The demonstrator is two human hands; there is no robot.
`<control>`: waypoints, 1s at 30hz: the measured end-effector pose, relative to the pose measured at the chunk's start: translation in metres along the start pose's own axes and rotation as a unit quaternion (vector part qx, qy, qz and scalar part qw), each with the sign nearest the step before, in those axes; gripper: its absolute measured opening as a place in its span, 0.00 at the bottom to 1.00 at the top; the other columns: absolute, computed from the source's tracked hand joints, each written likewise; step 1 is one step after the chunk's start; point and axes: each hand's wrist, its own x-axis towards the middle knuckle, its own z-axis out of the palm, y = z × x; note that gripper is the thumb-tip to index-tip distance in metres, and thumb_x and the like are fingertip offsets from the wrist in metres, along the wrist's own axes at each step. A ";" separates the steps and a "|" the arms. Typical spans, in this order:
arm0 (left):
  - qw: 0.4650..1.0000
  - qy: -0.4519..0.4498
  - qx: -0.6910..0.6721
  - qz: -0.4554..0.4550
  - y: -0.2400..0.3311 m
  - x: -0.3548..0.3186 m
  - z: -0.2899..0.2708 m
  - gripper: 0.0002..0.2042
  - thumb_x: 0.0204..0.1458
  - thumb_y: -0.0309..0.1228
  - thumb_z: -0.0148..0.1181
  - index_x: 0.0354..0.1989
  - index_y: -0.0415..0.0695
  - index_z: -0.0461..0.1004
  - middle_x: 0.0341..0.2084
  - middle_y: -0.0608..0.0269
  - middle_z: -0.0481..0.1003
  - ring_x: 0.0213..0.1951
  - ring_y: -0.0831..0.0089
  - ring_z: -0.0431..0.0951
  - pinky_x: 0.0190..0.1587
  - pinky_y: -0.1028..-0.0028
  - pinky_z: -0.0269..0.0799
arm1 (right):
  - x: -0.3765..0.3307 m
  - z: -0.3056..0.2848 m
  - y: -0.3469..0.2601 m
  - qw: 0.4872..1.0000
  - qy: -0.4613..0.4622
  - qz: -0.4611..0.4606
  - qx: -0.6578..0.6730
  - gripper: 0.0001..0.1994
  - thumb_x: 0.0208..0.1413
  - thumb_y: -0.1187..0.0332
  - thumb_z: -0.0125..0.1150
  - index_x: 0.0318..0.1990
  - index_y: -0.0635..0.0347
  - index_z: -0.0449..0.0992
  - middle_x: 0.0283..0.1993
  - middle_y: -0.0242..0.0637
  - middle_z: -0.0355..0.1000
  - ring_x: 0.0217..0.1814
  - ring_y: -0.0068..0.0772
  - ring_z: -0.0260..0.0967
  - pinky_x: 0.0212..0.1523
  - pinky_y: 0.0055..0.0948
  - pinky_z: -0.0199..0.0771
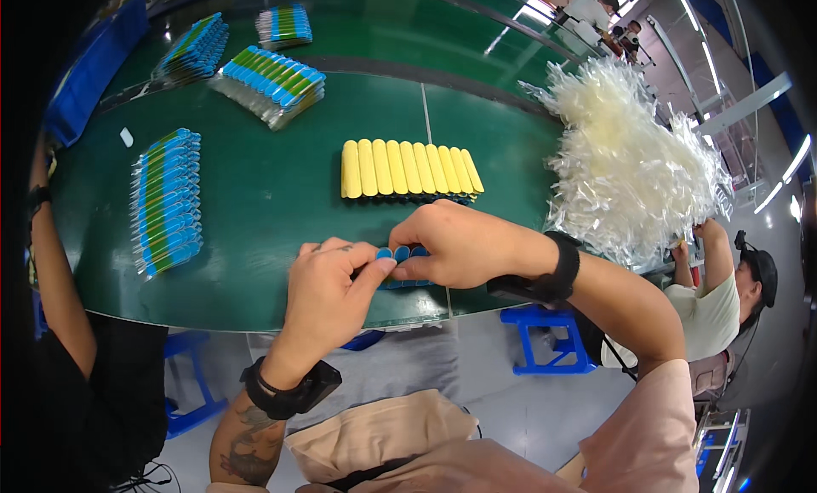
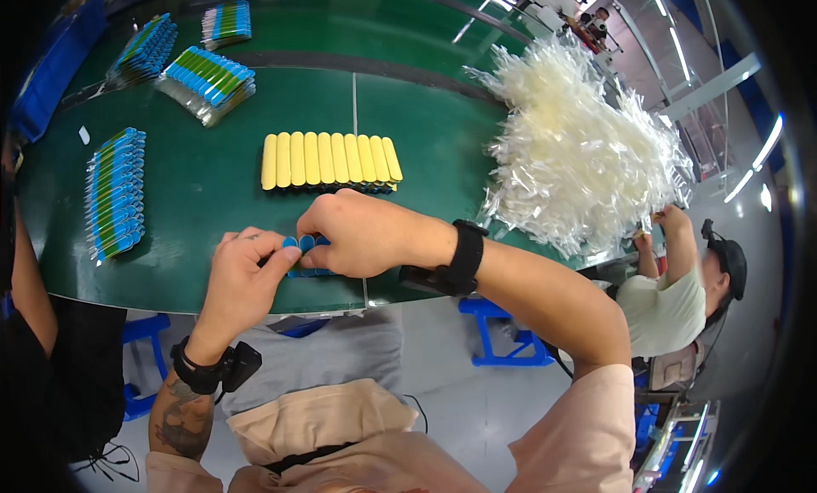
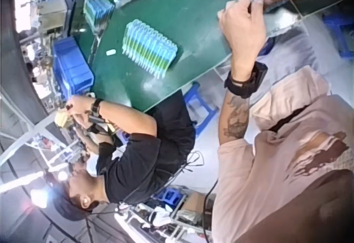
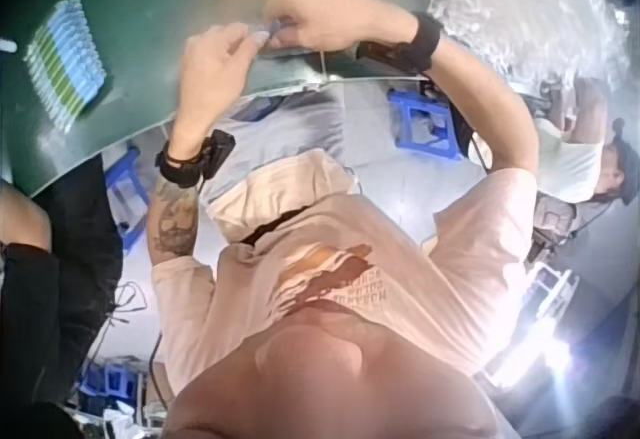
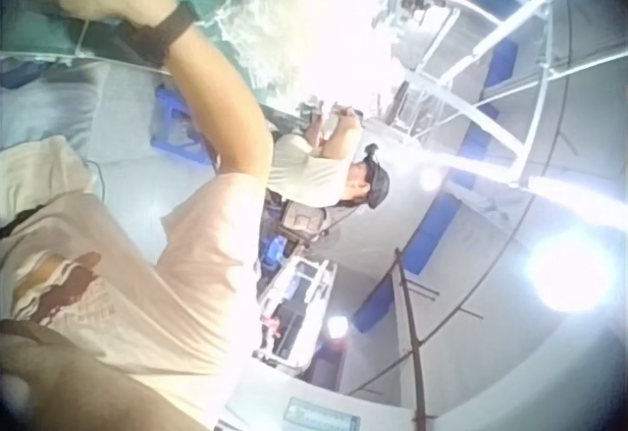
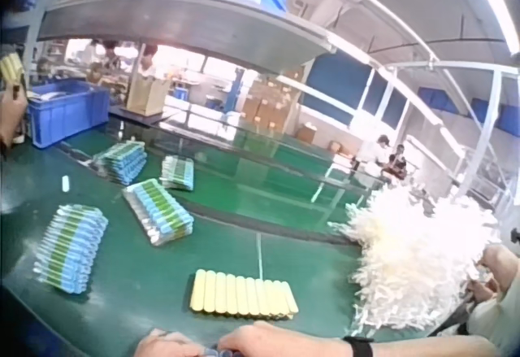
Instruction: The person picks up a row of yellow batteries, places them onto a strip of adhesive tape, and presses the tape against them. They then pick up a row of blue and green batteries, place them onto another strip of tape, and press the tape against them.
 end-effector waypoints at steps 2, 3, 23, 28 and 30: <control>1.000 0.017 -0.005 0.007 -0.001 -0.003 -0.003 0.11 0.56 0.39 0.63 0.27 0.46 0.81 0.15 0.61 0.71 0.26 0.61 0.72 0.39 0.65 0.62 | 0.007 0.001 0.001 1.000 -0.006 -0.022 0.007 0.11 0.55 0.66 0.67 0.35 0.67 0.79 0.26 0.50 0.74 0.29 0.51 0.72 0.33 0.41 0.70; 1.000 0.009 -0.013 -0.002 -0.001 -0.003 -0.002 0.11 0.57 0.39 0.63 0.27 0.47 0.82 0.15 0.61 0.71 0.25 0.61 0.71 0.40 0.65 0.62 | 0.007 -0.003 -0.001 0.999 -0.038 0.002 0.012 0.11 0.56 0.66 0.66 0.35 0.67 0.79 0.25 0.49 0.73 0.28 0.48 0.70 0.32 0.40 0.68; 0.998 0.003 -0.065 0.007 0.004 -0.003 -0.005 0.09 0.56 0.37 0.65 0.29 0.46 0.83 0.16 0.64 0.74 0.25 0.66 0.71 0.42 0.68 0.62 | -0.009 0.024 -0.008 0.992 0.087 -0.021 -0.084 0.07 0.47 0.73 0.66 0.32 0.67 0.80 0.28 0.52 0.75 0.34 0.59 0.74 0.37 0.48 0.74; 0.996 -0.015 -0.083 -0.014 0.004 -0.007 -0.010 0.08 0.55 0.36 0.66 0.29 0.46 0.82 0.18 0.65 0.75 0.26 0.67 0.72 0.41 0.68 0.62 | -0.009 0.020 -0.017 0.997 0.062 -0.005 -0.051 0.07 0.47 0.71 0.68 0.31 0.67 0.80 0.27 0.53 0.74 0.32 0.60 0.73 0.35 0.48 0.73; 0.996 -0.019 -0.087 -0.009 0.003 -0.006 -0.009 0.08 0.55 0.36 0.66 0.29 0.45 0.82 0.18 0.65 0.75 0.26 0.67 0.72 0.41 0.68 0.62 | -0.008 0.019 -0.017 0.998 0.046 0.003 -0.053 0.09 0.49 0.69 0.69 0.31 0.67 0.79 0.26 0.53 0.74 0.32 0.60 0.73 0.34 0.47 0.73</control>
